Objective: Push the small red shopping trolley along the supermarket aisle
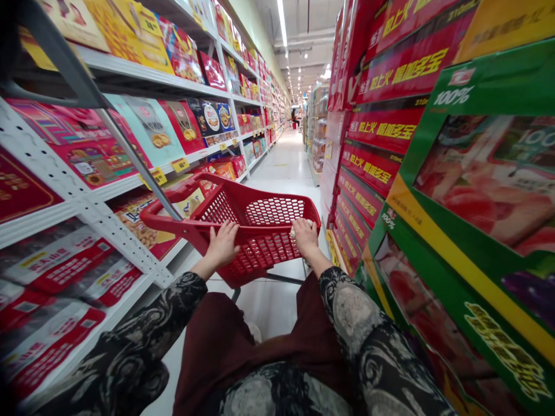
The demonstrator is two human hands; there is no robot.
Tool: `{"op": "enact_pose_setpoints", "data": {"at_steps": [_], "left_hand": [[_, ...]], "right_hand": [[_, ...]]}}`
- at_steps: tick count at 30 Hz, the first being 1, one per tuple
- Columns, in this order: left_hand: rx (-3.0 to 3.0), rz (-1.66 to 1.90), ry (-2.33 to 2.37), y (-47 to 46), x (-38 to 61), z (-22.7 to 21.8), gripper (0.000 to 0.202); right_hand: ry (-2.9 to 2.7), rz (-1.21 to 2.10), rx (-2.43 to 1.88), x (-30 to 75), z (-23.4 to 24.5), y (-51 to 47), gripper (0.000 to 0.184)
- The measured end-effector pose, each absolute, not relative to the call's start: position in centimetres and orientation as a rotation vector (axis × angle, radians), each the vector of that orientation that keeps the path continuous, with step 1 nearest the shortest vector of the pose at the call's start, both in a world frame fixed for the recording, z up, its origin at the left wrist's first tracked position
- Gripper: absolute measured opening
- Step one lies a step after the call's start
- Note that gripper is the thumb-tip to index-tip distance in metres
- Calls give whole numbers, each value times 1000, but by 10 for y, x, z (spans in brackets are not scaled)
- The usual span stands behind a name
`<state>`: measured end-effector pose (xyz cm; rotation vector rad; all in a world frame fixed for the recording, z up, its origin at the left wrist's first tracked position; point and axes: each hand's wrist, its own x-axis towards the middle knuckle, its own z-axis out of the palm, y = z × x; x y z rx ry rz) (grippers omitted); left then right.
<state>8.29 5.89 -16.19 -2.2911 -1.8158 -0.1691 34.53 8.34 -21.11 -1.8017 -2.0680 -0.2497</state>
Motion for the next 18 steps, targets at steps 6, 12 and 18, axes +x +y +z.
{"op": "enact_pose_setpoints", "data": {"at_steps": [6,12,18], "left_hand": [[-2238,-168,-1821,69,80,-161,60],[-2295,-148,-1824,79,108,-173,61],[-2308,-139,-1801,93,108,-181,69]], "right_hand": [[-2032,-261,-1790,351,-218,88,48],[-2109,-260,-1643,329,-218,97,50],[-2056,-240,-1728,354,-225,104,50]]}}
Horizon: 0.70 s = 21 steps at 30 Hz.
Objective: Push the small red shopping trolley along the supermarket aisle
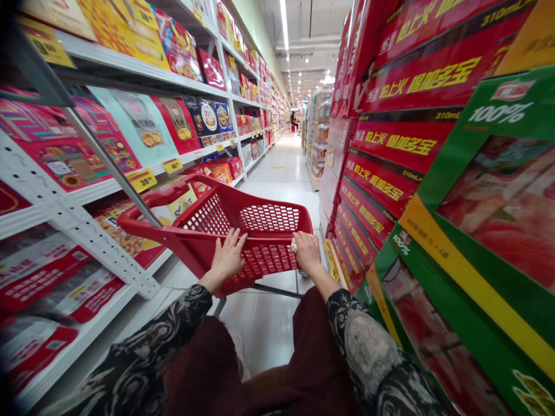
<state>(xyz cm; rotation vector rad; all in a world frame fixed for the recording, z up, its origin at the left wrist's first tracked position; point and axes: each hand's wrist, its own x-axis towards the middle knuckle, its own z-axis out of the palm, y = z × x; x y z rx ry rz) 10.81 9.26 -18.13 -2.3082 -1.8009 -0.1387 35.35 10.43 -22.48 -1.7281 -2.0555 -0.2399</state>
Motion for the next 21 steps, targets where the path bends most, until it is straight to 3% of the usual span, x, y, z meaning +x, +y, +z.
{"op": "enact_pose_setpoints", "data": {"at_steps": [21], "left_hand": [[-2364,-211,-1743,147,111,-189,67]], "right_hand": [[-1991,-431,-1612,390,-261,153,48]]}}
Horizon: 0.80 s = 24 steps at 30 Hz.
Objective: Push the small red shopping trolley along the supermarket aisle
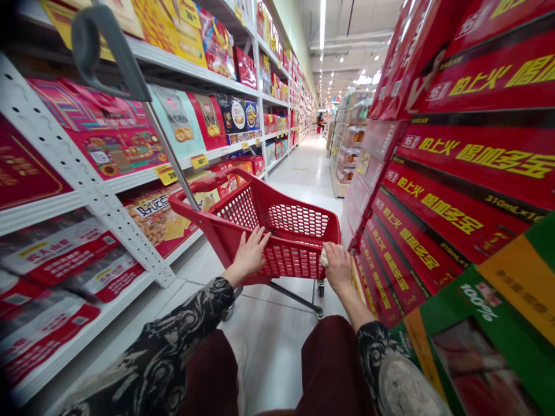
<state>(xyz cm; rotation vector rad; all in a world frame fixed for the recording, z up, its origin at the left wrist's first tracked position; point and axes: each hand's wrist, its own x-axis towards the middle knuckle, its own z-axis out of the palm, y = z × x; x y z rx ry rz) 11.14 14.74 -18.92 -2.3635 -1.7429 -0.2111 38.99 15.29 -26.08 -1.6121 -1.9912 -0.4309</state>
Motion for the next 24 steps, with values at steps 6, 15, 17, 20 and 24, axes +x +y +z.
{"op": "enact_pose_setpoints", "data": {"at_steps": [6,15,17,20,24], "left_hand": [[-2334,-286,-1671,147,101,-187,60],[-2214,-423,-1724,135,71,-196,68],[-2137,-472,-1809,127,57,-203,69],[-1985,-523,-1984,115,29,-210,70],[-1787,-532,-2174,98,-11,-211,73]], "right_hand": [[-1950,-408,-1557,412,-269,166,51],[-1948,-443,-1039,346,-227,166,59],[-2002,-430,-851,297,-212,163,55],[-2117,-426,-635,221,-195,161,44],[-2267,-447,-507,139,-177,159,39]]}}
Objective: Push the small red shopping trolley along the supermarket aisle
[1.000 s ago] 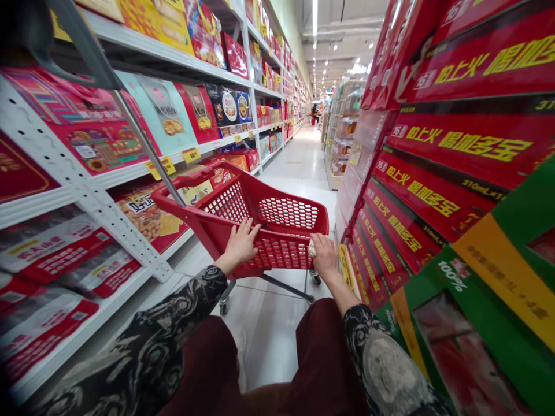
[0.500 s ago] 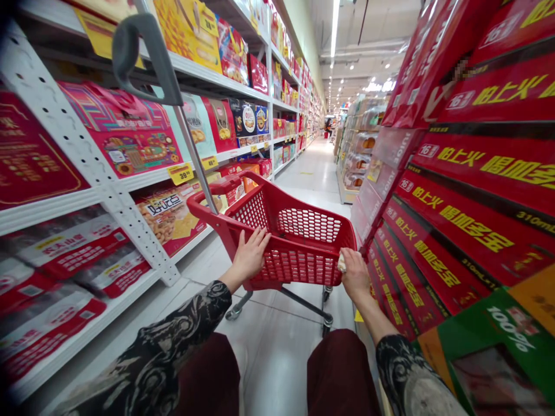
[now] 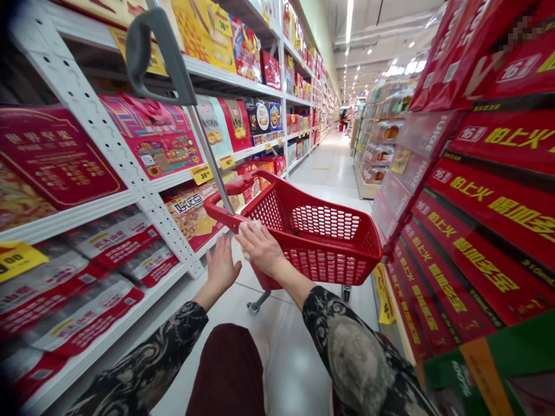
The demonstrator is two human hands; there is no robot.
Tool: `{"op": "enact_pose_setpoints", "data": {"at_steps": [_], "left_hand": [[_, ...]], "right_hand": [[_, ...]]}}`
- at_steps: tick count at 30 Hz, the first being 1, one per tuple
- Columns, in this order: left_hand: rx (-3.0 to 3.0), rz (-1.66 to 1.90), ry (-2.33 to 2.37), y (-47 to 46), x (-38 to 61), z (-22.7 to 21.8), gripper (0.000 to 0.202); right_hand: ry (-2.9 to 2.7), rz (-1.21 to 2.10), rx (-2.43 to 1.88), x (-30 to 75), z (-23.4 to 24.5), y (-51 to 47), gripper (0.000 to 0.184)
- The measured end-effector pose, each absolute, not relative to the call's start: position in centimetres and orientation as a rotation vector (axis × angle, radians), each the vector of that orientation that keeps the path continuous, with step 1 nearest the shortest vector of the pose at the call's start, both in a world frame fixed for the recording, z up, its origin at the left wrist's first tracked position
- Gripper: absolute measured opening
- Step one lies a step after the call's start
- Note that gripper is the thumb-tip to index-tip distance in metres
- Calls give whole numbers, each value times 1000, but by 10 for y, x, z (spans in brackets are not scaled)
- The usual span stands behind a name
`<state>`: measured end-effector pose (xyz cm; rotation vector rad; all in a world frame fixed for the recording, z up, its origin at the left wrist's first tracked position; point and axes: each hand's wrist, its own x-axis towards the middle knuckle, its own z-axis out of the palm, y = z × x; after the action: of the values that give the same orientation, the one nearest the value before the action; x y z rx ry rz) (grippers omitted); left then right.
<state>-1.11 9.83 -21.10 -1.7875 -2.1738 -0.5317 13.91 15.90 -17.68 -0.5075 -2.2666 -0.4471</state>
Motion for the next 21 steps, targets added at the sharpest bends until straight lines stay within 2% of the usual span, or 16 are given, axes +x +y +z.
{"op": "enact_pose_setpoints", "data": {"at_steps": [6,15,21], "left_hand": [[-1732,-497,-2247,79,-41,-215,74],[-1800,-470,-2200,66,-41,-233,72],[-1804,-463,-2216,71,-38,-232,71]], "right_hand": [[-2443,-497,-381,84,-174,166,35],[-2613,-426,-449,119,-245,156,27],[-2418,-439,-439,118,-215,153,35]]}}
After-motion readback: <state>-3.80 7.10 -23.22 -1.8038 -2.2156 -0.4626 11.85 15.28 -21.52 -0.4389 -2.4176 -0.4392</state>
